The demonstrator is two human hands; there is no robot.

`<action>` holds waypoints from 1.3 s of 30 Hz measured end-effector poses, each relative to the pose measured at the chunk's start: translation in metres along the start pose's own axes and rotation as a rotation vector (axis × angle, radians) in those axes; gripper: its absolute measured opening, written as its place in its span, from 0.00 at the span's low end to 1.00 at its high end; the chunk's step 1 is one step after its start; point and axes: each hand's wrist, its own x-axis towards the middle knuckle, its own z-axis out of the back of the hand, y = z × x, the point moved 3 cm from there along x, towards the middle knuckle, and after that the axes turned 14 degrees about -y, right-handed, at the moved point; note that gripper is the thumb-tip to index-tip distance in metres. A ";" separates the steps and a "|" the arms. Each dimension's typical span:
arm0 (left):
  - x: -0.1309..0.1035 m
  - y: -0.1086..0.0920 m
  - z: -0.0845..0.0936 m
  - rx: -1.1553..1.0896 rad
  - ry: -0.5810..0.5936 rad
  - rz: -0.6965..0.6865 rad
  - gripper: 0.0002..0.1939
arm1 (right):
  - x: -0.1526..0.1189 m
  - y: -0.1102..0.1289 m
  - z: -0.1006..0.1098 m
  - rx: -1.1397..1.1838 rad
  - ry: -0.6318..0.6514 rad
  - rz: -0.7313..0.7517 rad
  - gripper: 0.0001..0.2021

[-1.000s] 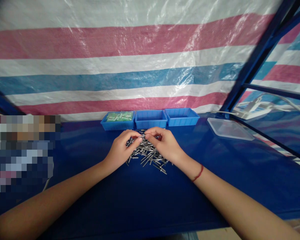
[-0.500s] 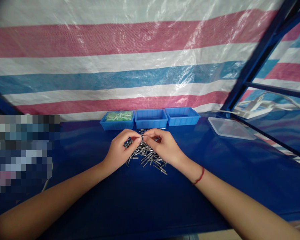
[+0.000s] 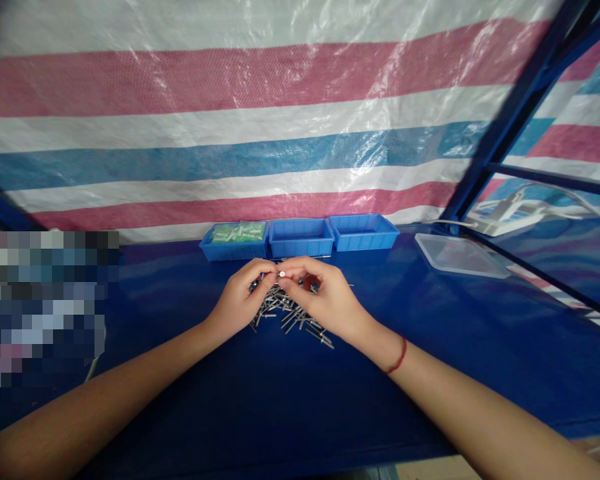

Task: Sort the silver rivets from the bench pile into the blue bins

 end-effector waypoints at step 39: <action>0.008 -0.012 0.050 0.470 0.407 0.018 0.08 | 0.013 -0.005 0.020 -0.482 0.078 0.306 0.06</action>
